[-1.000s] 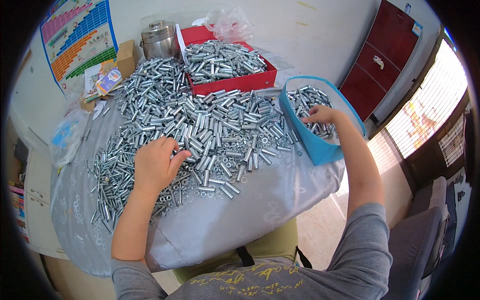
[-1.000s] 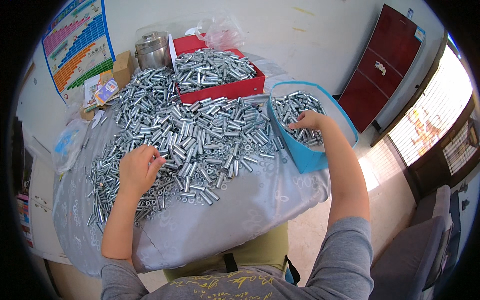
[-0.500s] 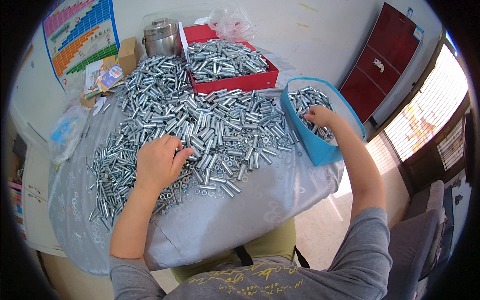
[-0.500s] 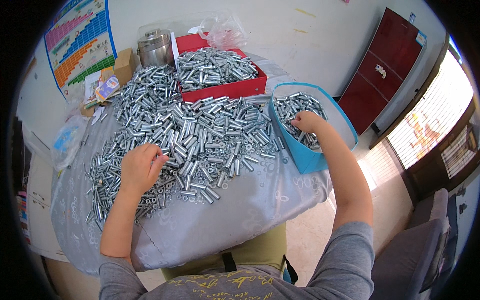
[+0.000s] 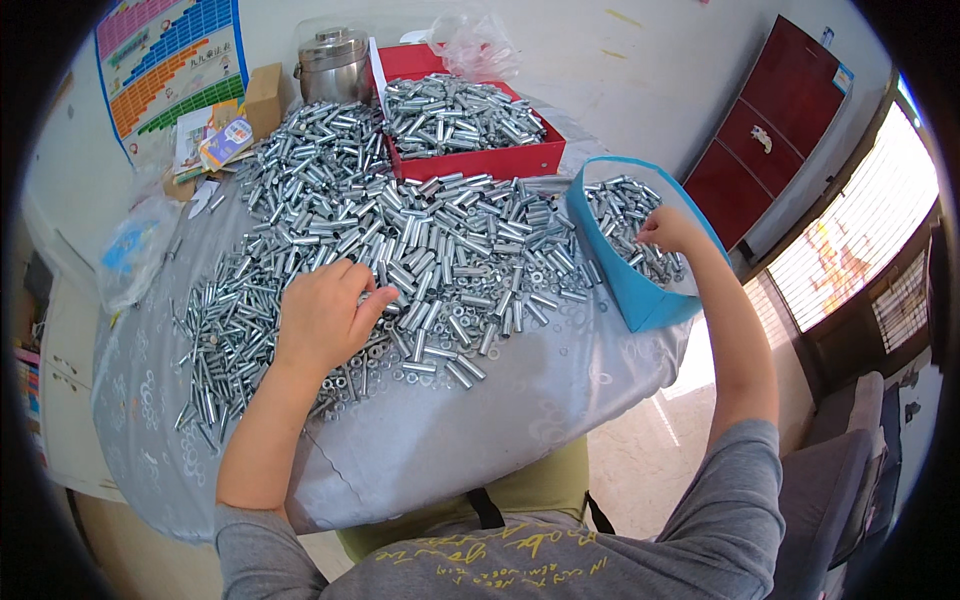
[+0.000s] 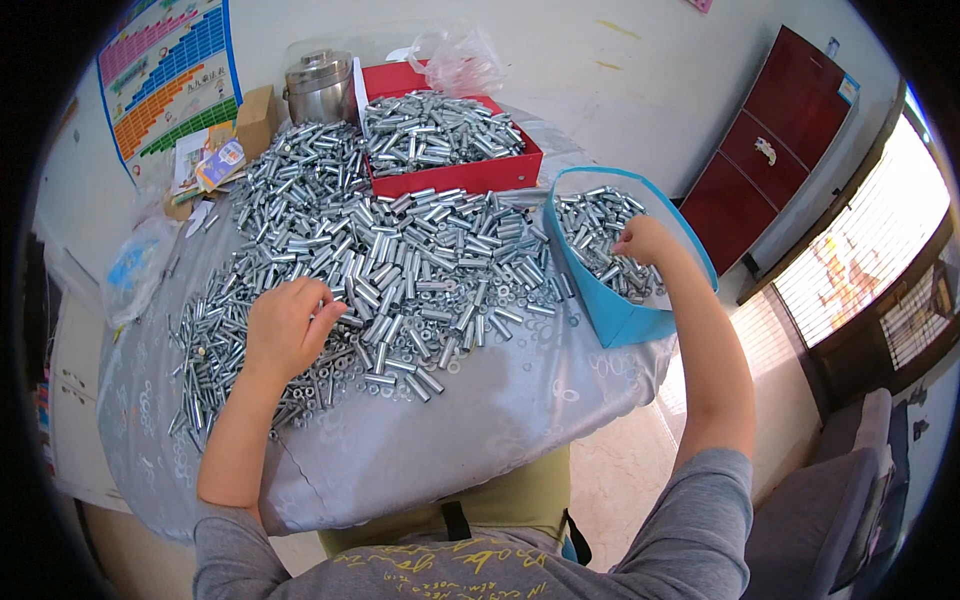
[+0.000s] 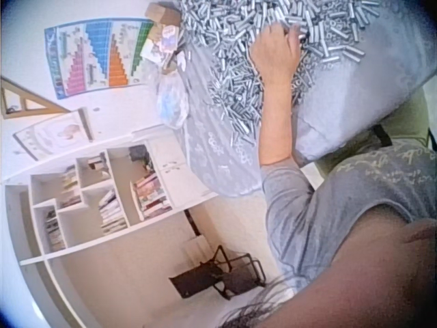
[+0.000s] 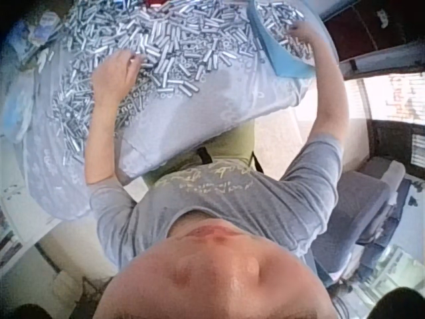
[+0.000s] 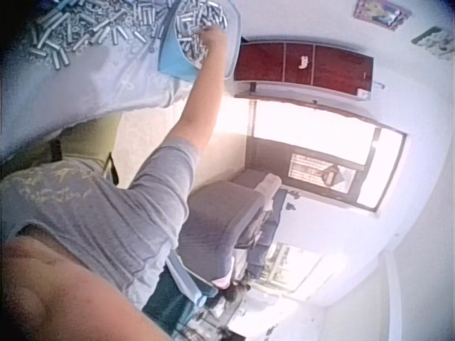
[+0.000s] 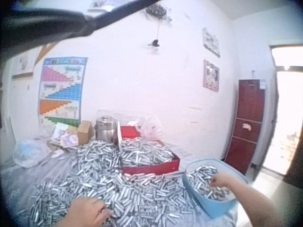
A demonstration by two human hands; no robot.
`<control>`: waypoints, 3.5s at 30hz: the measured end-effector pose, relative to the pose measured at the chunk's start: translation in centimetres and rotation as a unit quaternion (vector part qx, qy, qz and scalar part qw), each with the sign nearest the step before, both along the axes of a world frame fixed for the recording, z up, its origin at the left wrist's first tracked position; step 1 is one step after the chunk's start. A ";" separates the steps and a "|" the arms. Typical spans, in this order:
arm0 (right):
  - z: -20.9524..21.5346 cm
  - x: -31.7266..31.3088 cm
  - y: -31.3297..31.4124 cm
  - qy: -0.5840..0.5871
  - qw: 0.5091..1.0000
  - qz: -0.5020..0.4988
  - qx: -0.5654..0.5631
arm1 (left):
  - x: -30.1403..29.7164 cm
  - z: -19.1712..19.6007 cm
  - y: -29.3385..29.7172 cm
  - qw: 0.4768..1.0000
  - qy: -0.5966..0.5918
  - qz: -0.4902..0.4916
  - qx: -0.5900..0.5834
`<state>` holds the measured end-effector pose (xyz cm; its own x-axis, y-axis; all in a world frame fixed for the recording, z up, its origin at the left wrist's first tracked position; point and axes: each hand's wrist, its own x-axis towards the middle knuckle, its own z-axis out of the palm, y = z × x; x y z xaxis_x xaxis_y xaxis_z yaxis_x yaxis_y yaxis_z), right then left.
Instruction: The person sits at a table covered with a large pile of metal bolts and washers. They repeatedly pick up a bolt and a washer, thread the washer onto the bolt, and place the assembled unit into a blue container. The process is continuous and repetitive throughout the clip.
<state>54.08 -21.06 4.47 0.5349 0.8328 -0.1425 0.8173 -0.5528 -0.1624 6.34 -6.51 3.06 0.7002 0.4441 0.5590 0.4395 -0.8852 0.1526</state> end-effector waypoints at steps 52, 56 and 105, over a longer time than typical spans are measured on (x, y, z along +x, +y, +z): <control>0.5 -29.1 11.2 0.291 0.864 0.352 0.212 | 0.3 -0.8 -0.7 0.983 0.057 0.144 -0.094; 0.5 -29.8 10.9 0.296 0.866 0.362 0.175 | 0.4 -0.4 -0.9 0.983 0.071 0.151 -0.081; -2.2 -29.3 12.7 0.473 0.769 0.384 0.192 | 0.5 -1.8 -0.5 0.992 0.033 0.112 -0.056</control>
<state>24.75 -8.32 2.23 -0.3282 0.9291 0.1704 0.2940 0.2719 -0.9163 6.82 -6.98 1.26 0.6112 0.6493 0.4526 0.6351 -0.7436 0.2091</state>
